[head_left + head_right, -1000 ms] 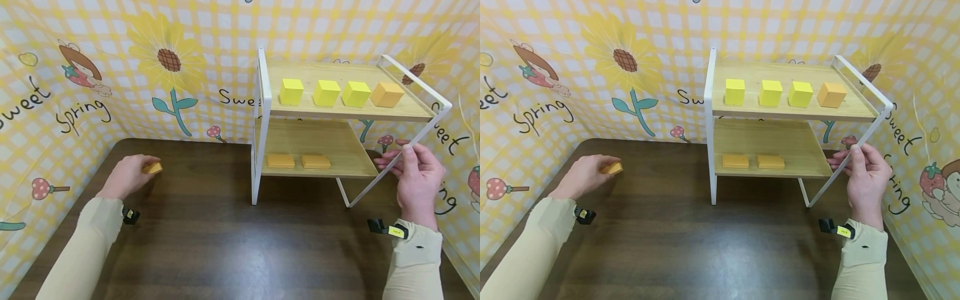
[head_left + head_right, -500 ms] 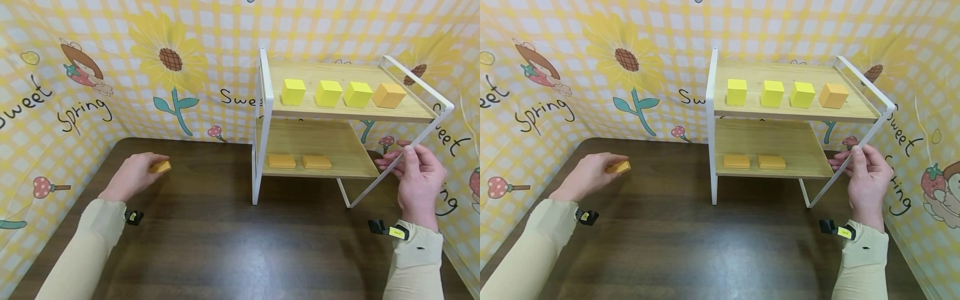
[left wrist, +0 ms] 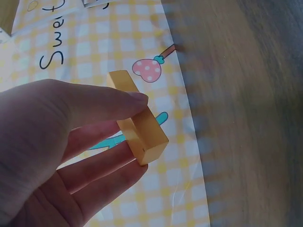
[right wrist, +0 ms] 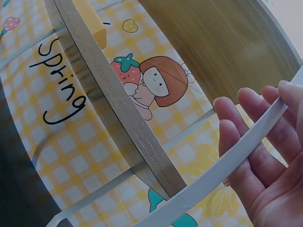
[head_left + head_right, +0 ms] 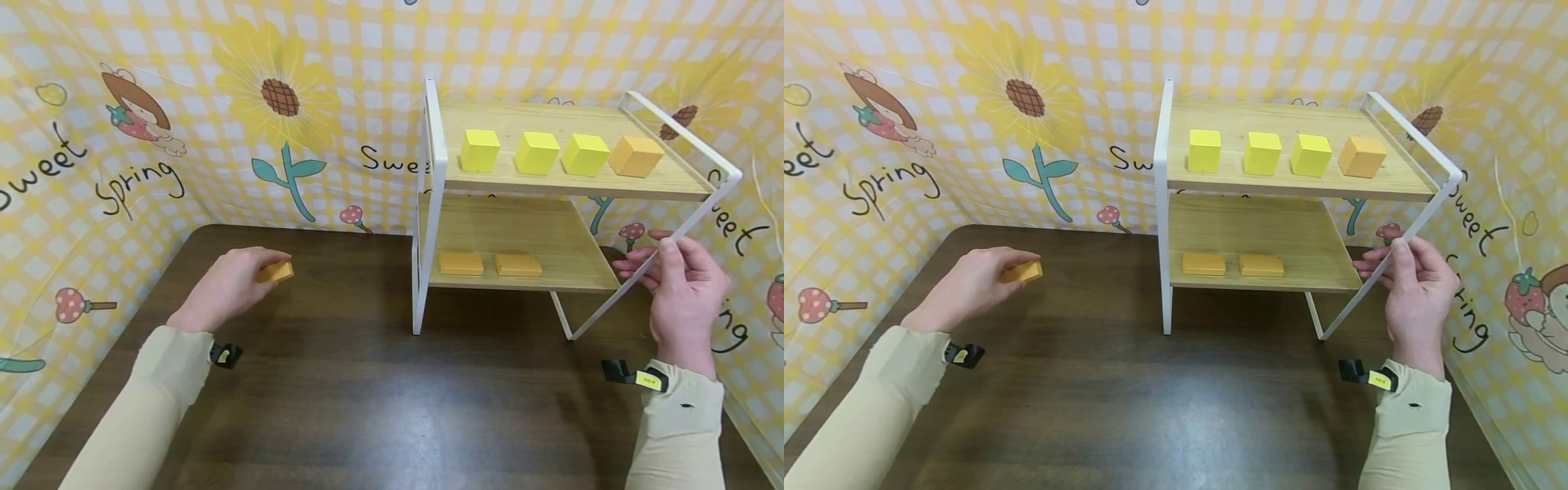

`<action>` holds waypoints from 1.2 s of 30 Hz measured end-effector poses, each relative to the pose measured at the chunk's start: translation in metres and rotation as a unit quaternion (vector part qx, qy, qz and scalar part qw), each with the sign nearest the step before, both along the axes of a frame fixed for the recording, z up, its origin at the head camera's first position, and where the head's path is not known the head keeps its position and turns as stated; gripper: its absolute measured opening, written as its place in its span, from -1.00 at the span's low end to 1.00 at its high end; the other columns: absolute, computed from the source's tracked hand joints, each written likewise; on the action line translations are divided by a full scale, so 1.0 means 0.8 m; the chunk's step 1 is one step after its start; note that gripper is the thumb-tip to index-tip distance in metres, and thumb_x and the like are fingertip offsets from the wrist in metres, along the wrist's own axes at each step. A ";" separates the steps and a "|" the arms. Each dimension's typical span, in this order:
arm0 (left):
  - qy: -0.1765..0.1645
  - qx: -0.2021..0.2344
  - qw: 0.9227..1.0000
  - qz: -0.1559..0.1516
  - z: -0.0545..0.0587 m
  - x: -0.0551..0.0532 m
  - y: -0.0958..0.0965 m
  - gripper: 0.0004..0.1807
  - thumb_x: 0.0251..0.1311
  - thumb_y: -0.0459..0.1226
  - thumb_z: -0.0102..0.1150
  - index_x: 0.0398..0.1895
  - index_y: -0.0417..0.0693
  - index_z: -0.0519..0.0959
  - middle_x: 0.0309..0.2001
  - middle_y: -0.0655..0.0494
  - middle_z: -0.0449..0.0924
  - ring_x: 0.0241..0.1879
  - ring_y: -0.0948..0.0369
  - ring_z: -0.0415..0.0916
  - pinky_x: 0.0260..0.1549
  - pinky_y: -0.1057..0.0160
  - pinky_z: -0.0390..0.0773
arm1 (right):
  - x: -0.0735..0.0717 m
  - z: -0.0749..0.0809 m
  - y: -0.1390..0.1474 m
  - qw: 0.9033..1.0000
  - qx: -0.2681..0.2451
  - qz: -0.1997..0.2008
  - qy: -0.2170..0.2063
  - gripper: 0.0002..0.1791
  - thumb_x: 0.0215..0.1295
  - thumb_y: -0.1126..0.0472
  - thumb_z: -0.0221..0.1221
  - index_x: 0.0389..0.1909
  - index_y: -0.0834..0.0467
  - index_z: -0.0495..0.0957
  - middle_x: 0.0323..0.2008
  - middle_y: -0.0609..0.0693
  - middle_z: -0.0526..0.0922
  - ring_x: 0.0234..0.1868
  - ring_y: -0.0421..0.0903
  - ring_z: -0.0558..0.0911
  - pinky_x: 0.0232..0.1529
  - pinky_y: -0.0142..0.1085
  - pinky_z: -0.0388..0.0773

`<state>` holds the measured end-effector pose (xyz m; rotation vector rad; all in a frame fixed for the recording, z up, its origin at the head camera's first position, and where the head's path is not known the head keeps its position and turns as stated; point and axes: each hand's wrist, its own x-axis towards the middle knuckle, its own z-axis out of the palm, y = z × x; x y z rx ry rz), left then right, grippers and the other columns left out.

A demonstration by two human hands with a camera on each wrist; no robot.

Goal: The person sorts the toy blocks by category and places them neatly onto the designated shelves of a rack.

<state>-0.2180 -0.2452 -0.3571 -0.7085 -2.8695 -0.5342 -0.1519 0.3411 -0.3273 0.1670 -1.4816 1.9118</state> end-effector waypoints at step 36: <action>-0.014 -0.001 1.000 -0.028 0.008 0.009 0.025 -0.57 0.13 -0.50 0.38 0.12 -0.23 0.68 -0.03 -0.11 0.71 -0.11 0.00 0.66 -0.13 -0.06 0.62 | 0.003 0.003 -0.002 1.000 0.005 -0.008 -0.017 -0.61 0.45 0.27 0.22 -0.02 0.60 0.52 -0.48 0.22 0.67 -0.53 0.00 0.74 -0.39 -0.27 0.69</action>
